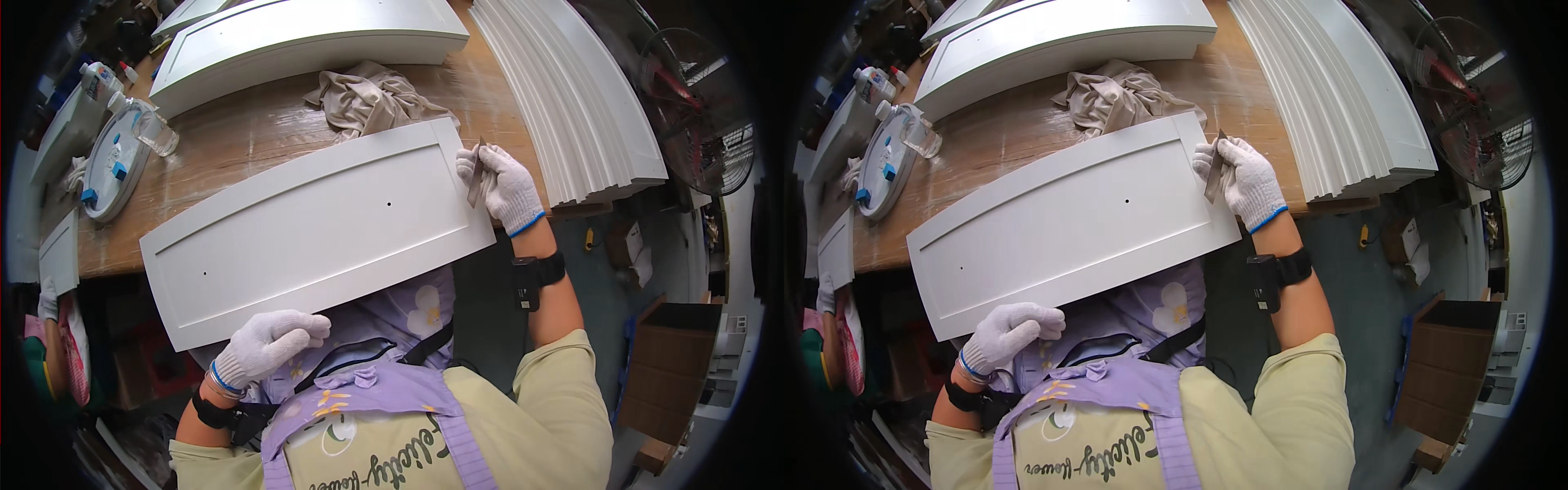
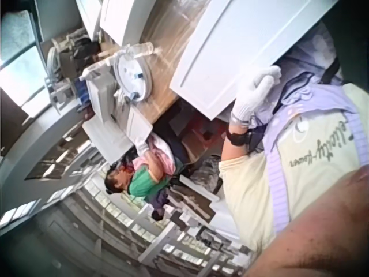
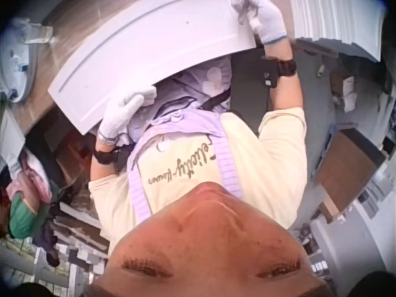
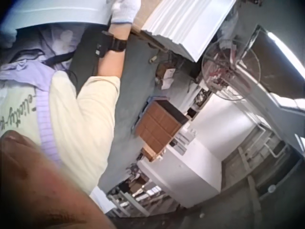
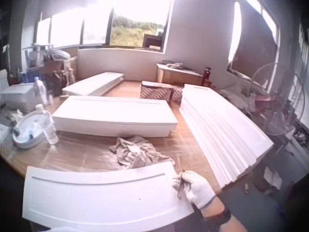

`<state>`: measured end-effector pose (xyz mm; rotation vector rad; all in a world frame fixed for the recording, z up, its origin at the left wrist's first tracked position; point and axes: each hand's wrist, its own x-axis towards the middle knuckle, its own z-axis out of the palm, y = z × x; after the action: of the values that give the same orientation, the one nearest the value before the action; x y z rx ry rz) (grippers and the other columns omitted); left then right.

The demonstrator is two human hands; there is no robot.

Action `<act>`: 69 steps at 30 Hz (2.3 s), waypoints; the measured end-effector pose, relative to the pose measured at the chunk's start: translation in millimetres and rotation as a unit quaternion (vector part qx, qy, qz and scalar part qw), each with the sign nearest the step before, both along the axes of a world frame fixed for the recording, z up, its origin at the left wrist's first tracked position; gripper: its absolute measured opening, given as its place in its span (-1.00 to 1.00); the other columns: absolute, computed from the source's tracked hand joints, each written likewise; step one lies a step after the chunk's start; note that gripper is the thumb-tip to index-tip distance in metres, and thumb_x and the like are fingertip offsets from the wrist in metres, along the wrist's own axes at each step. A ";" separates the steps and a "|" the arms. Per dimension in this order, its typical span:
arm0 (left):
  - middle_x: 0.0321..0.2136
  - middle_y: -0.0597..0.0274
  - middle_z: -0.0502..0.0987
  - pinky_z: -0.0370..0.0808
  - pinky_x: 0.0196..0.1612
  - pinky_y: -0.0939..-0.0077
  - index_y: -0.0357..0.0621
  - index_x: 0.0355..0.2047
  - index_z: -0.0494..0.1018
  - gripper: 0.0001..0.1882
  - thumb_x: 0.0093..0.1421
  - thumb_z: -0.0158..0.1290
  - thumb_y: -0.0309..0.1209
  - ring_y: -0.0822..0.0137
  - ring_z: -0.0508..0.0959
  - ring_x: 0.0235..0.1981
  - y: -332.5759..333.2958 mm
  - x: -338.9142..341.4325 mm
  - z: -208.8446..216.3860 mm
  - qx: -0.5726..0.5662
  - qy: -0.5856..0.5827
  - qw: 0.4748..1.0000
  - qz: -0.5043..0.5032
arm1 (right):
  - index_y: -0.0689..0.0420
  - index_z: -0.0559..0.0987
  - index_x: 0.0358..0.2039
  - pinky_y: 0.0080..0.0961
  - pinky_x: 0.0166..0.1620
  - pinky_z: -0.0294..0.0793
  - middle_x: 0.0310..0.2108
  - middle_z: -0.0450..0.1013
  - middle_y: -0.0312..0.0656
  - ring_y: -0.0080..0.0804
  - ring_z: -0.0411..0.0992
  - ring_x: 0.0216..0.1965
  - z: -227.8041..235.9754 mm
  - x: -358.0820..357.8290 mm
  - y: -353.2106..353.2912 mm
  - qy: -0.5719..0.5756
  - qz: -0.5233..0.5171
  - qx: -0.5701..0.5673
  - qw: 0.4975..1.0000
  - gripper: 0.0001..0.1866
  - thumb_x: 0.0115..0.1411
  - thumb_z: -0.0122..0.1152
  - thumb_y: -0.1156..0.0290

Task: The person is cleaning and finishing white cabinet door panels by scraping off excess material and wiping them with a cloth and cleaning solution.

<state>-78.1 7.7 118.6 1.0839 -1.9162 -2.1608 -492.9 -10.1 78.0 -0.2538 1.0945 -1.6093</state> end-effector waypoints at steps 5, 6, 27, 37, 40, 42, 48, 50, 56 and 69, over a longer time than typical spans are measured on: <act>-0.07 -0.07 0.49 0.49 0.00 0.23 -0.37 0.13 0.27 -0.41 0.31 -0.06 -0.09 0.14 0.55 -0.10 38.0 43.4 -65.9 0.189 -0.005 0.973 0.130 | 0.25 0.39 -0.24 -0.38 -0.21 0.58 -0.35 0.48 -0.04 -0.31 0.48 -0.38 -11.1 16.5 -7.0 0.042 -0.015 0.022 0.999 -0.88 0.33 -0.06 0.46; -0.02 -0.06 0.45 0.48 0.03 0.18 -0.32 0.16 0.23 -0.42 0.32 -0.06 -0.11 0.11 0.51 -0.03 40.9 42.0 -84.3 0.253 0.123 0.929 0.240 | 0.24 0.40 -0.25 -0.42 -0.24 0.58 -0.36 0.48 -0.05 -0.34 0.47 -0.41 -13.9 14.0 -7.6 0.048 -0.008 0.017 0.999 -0.89 0.33 -0.06 0.46; 0.04 0.05 0.47 0.51 0.02 0.39 -0.28 0.09 0.37 -0.53 0.12 0.10 -0.57 0.23 0.50 0.04 -75.3 29.9 162.4 -0.815 -0.129 0.456 0.332 | 0.08 0.43 0.01 -0.67 -0.45 0.48 -0.43 0.43 -0.29 -0.62 0.36 -0.55 13.9 101.3 25.8 0.478 0.147 0.093 0.861 -0.75 0.35 -0.09 0.42; 0.04 0.05 0.48 0.51 0.02 0.40 -0.28 0.09 0.37 -0.53 0.13 0.09 -0.57 0.23 0.51 0.03 -37.6 30.5 139.6 -0.761 -0.136 0.622 0.126 | 0.07 0.47 -0.08 -0.28 -0.35 0.49 -0.38 0.45 -0.11 -0.13 0.48 -0.36 -0.5 109.5 12.4 0.836 0.070 -0.107 0.534 -0.67 0.10 0.05 0.54; 0.04 0.05 0.48 0.51 0.02 0.40 -0.28 0.09 0.37 -0.53 0.13 0.09 -0.57 0.23 0.51 0.03 -36.3 32.2 137.4 -0.762 -0.135 0.617 0.142 | 0.07 0.47 -0.08 -0.30 -0.40 0.47 -0.45 0.40 -0.13 -0.17 0.45 -0.42 4.4 112.7 5.7 0.849 0.098 -0.122 0.505 -0.65 0.07 0.04 0.55; 0.04 0.05 0.48 0.51 0.03 0.40 -0.29 0.09 0.37 -0.53 0.13 0.09 -0.57 0.23 0.51 0.03 -36.1 32.6 135.8 -0.762 -0.133 0.615 0.150 | 0.07 0.47 -0.07 -0.32 -0.46 0.45 -0.49 0.35 -0.16 -0.22 0.43 -0.47 4.2 113.7 1.8 0.884 0.107 -0.086 0.447 -0.61 0.03 0.04 0.55; 0.04 0.05 0.48 0.50 0.03 0.41 -0.29 0.09 0.37 -0.53 0.13 0.08 -0.57 0.23 0.51 0.02 -43.8 27.7 130.7 -0.765 -0.125 0.610 0.163 | 0.10 0.47 -0.08 -0.33 -0.49 0.43 -0.49 0.35 -0.17 -0.23 0.42 -0.49 2.0 107.4 -0.5 0.901 0.105 -0.088 0.411 -0.62 0.02 0.03 0.53; 0.03 0.05 0.48 0.50 0.03 0.41 -0.29 0.09 0.37 -0.53 0.13 0.08 -0.57 0.23 0.51 0.02 -45.1 27.8 127.8 -0.766 -0.120 0.610 0.166 | 0.11 0.47 -0.08 -0.33 -0.50 0.43 -0.50 0.34 -0.17 -0.23 0.42 -0.50 3.3 106.4 0.9 0.900 0.115 -0.090 0.411 -0.62 0.03 0.03 0.53; 0.03 0.05 0.48 0.50 0.03 0.41 -0.29 0.09 0.37 -0.54 0.14 0.08 -0.57 0.23 0.51 0.02 -40.0 26.6 131.5 -0.767 -0.122 0.606 0.172 | 0.10 0.48 -0.11 -0.30 -0.49 0.43 -0.51 0.36 -0.16 -0.20 0.44 -0.49 10.2 106.7 -3.3 0.883 0.135 -0.131 0.431 -0.66 0.04 0.02 0.52; 0.03 0.05 0.48 0.50 0.03 0.42 -0.29 0.09 0.37 -0.54 0.15 0.07 -0.57 0.23 0.52 0.01 -48.3 20.5 127.2 -0.769 -0.109 0.606 0.169 | 0.05 0.51 -0.11 -0.27 -0.41 0.47 -0.46 0.43 -0.12 -0.11 0.46 -0.45 -6.1 100.4 2.2 0.848 0.130 -0.134 0.495 -0.66 0.07 0.04 0.55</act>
<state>-57.6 -40.6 245.9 0.9695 -2.2384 0.2508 -392.5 -7.8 72.0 -2.4761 1.9267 -0.7631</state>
